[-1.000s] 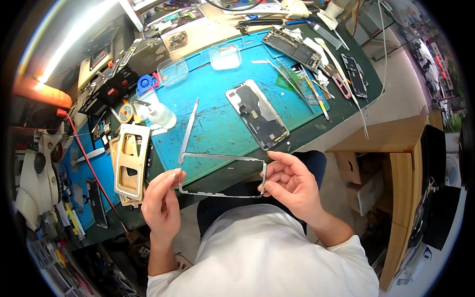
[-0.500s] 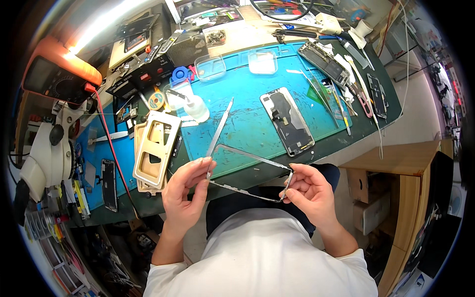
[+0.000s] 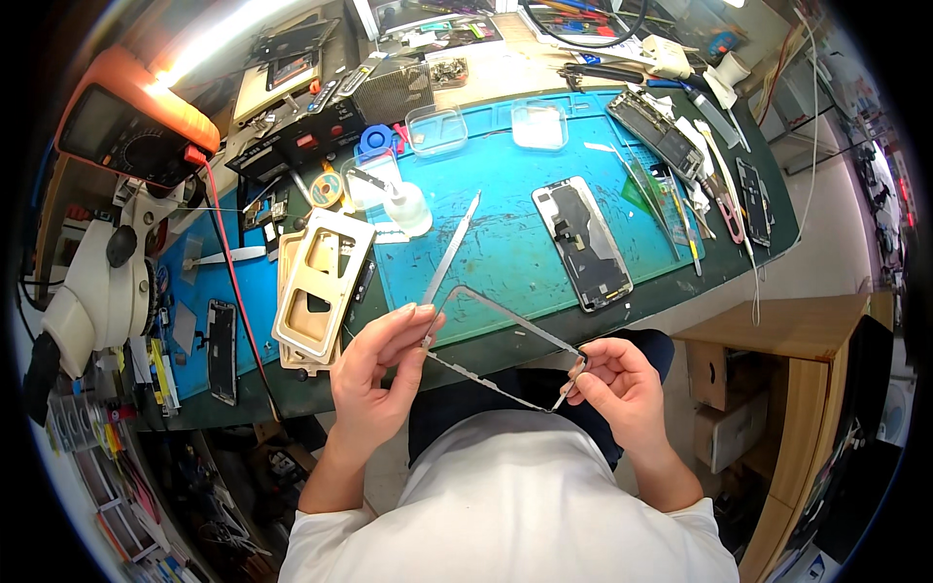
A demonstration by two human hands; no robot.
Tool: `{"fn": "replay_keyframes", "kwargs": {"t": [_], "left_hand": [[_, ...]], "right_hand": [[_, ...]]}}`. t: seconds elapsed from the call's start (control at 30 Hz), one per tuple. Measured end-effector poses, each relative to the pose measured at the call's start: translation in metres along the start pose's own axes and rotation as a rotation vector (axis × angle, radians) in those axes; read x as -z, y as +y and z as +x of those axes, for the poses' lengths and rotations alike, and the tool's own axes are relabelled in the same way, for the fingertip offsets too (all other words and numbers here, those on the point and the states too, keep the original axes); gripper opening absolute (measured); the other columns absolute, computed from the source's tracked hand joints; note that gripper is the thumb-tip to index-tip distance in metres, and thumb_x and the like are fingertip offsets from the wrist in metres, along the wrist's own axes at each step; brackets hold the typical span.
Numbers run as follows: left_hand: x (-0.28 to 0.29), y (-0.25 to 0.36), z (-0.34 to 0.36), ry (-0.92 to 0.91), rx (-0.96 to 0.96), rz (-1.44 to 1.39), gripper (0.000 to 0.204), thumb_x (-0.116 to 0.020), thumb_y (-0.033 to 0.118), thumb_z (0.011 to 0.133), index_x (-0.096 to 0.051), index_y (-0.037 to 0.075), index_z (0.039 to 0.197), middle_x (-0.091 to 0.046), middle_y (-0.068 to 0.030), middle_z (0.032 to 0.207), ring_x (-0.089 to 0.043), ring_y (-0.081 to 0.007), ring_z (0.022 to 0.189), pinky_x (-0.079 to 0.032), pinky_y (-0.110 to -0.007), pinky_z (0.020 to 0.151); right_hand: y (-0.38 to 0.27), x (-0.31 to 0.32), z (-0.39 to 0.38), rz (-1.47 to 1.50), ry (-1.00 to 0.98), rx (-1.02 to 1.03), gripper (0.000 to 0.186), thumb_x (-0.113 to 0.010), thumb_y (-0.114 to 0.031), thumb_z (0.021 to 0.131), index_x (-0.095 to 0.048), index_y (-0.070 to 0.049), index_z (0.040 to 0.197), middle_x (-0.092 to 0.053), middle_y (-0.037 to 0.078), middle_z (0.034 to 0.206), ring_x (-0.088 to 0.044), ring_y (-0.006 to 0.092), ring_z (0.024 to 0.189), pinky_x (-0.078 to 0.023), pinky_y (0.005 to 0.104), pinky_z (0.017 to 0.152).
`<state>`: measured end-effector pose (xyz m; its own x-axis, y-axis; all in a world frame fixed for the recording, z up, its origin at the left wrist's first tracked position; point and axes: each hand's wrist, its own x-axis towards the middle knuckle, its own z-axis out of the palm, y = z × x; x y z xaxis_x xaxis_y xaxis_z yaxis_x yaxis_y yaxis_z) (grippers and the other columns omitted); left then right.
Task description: The person applies adhesive to a smartphone screen assembly using a syringe and a toothbrush. They then clean the metal frame of the device with a toothbrush and a small brush. Finally, they prepare a glue gun and a syringe for further assembly steps.
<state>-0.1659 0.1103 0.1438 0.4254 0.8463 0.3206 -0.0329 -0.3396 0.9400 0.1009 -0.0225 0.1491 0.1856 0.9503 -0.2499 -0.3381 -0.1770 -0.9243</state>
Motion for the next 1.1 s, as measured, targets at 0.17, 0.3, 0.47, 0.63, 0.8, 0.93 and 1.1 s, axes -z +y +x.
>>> {"fn": "replay_keyframes", "kwargs": {"t": [0.17, 0.3, 0.47, 0.63, 0.8, 0.93, 1.1], "left_hand": [[0.001, 0.002, 0.0, -0.007, -0.002, 0.0, 0.047, -0.056, -0.018, 0.097, -0.051, -0.006, 0.142, -0.066, -0.0236, 0.133, -0.069, -0.0329, 0.123, -0.06, -0.037, 0.1], [0.0, 0.005, -0.001, -0.004, 0.064, 0.022, 0.046, -0.058, -0.015, 0.097, -0.052, -0.005, 0.142, -0.066, -0.0211, 0.131, -0.071, -0.027, 0.115, -0.06, -0.035, 0.096], [-0.013, 0.008, 0.01, 0.119, -0.018, 0.313, 0.044, -0.082, -0.008, 0.083, -0.069, 0.002, 0.124, -0.071, -0.0128, 0.11, -0.07, -0.015, 0.08, -0.06, -0.027, 0.069], [-0.021, 0.013, 0.012, 0.095, -0.069, 0.382, 0.044, -0.08, -0.011, 0.083, -0.068, 0.001, 0.124, -0.071, -0.0114, 0.102, -0.07, -0.0145, 0.083, -0.06, -0.026, 0.07], [-0.035, 0.018, 0.005, 0.02, -0.058, 0.291, 0.051, -0.082, -0.012, 0.08, -0.067, 0.002, 0.127, -0.074, -0.009, 0.093, -0.072, -0.0142, 0.082, -0.06, -0.027, 0.07], [-0.043, 0.017, 0.003, -0.05, -0.169, 0.319, 0.058, -0.085, -0.005, 0.079, -0.065, 0.006, 0.132, -0.073, -0.0061, 0.091, -0.069, -0.0189, 0.075, -0.057, -0.028, 0.06], [-0.044, 0.018, 0.003, -0.025, -0.222, 0.31, 0.062, -0.083, -0.01, 0.08, -0.062, 0.004, 0.136, -0.074, -0.0079, 0.092, -0.068, -0.0155, 0.078, -0.058, -0.027, 0.064]], "right_hand": [[0.003, 0.0, -0.001, 0.012, -0.011, -0.007, 0.032, -0.064, 0.005, 0.099, -0.057, 0.002, 0.129, -0.069, 0.01, 0.106, -0.074, 0.0188, 0.092, -0.062, 0.0298, 0.079], [0.003, -0.001, -0.003, -0.005, -0.066, -0.058, 0.032, -0.066, 0.003, 0.101, -0.058, 0.003, 0.132, -0.07, 0.008, 0.108, -0.072, 0.0153, 0.098, -0.061, 0.0289, 0.085], [0.014, -0.002, -0.009, -0.113, -0.191, -0.132, 0.032, -0.068, 0.001, 0.1, -0.061, 0.003, 0.131, -0.071, 0.007, 0.11, -0.073, 0.0131, 0.099, -0.06, 0.0283, 0.086], [0.005, -0.007, -0.005, -0.44, -0.349, -0.085, 0.035, -0.074, -0.003, 0.095, -0.065, 0.002, 0.127, -0.072, 0.009, 0.112, -0.074, 0.0154, 0.1, -0.059, 0.0289, 0.088], [-0.021, -0.032, 0.012, -0.572, -0.25, 0.183, 0.04, -0.077, -0.006, 0.093, -0.066, 0.0, 0.131, -0.07, 0.012, 0.107, -0.073, 0.0174, 0.095, -0.059, 0.0293, 0.084], [-0.013, -0.042, 0.024, -0.576, -0.177, 0.347, 0.024, -0.077, -0.005, 0.092, -0.072, -0.001, 0.116, -0.069, 0.008, 0.094, -0.063, 0.0099, 0.073, -0.052, 0.0242, 0.064], [-0.008, -0.051, 0.025, -0.534, -0.106, 0.327, 0.014, -0.076, -0.005, 0.093, -0.074, -0.001, 0.106, -0.069, 0.005, 0.087, -0.059, 0.0072, 0.062, -0.046, 0.0236, 0.054]]}}
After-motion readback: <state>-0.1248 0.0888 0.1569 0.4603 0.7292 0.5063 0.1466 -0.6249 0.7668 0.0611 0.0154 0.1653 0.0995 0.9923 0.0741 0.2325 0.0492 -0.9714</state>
